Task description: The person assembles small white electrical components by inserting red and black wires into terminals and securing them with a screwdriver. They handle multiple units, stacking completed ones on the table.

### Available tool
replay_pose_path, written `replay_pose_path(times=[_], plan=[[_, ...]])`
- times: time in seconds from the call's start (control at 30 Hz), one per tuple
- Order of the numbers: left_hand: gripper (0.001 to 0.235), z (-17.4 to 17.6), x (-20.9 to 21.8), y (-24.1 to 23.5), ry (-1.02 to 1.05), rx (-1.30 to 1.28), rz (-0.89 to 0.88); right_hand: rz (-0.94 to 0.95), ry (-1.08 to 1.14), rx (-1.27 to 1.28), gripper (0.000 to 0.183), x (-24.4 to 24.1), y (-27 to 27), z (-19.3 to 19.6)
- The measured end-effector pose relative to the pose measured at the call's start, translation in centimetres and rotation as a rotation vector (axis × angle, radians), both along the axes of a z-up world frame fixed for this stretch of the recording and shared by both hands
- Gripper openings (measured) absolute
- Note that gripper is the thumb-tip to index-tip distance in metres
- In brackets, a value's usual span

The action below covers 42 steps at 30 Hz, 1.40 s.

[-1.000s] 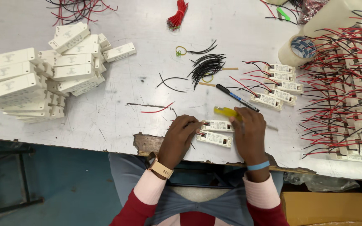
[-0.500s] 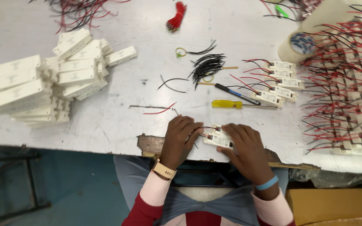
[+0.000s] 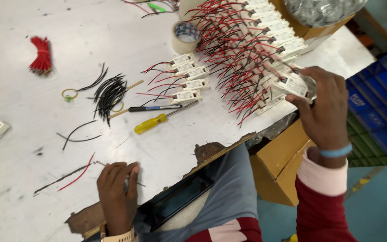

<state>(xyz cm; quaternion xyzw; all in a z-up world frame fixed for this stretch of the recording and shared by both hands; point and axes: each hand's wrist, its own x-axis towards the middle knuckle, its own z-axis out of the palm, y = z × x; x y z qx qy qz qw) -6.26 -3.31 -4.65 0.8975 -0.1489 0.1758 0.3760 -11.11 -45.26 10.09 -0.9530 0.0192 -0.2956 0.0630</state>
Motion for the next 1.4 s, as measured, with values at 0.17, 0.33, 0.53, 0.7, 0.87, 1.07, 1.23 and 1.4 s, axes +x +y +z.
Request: replay_pose_path(times=[0.17, 0.33, 0.53, 0.7, 0.87, 1.07, 1.23, 1.4], plan=[[0.013, 0.1, 0.0, -0.3, 0.052, 0.009, 0.019, 0.241, 0.145, 0.186, 0.052, 3.0, -4.0, -2.2], [0.013, -0.2, 0.0, -0.2, 0.058, 0.002, 0.028, 0.095, 0.031, 0.149, 0.046, 2.4, -4.6, -4.1], [0.013, -0.3, 0.0, -0.1, 0.076, 0.040, 0.045, 0.089, -0.057, 0.261, 0.051, 2.5, -3.9, -6.3], [0.014, -0.2, -0.1, -0.3, 0.089, 0.035, 0.045, 0.000, -0.154, 0.082, 0.046, 1.1, -3.3, -6.9], [0.014, -0.5, 0.0, -0.5, 0.092, 0.076, 0.055, -0.079, -0.139, 0.358, 0.048, 0.1, -3.1, -9.3], [0.013, -0.5, 0.0, -0.3, 0.057, 0.077, 0.033, -0.096, -0.270, 0.425, 0.039, 1.6, -4.0, -12.4], [0.013, -0.4, 0.1, -0.4, 0.045, 0.063, 0.034, -0.045, -0.307, 0.362, 0.037, 1.6, -4.0, -13.3], [0.014, -0.3, 0.0, -0.5, 0.050, 0.111, 0.031, 0.011, -0.284, 0.274, 0.043, 1.2, -3.7, -13.5]])
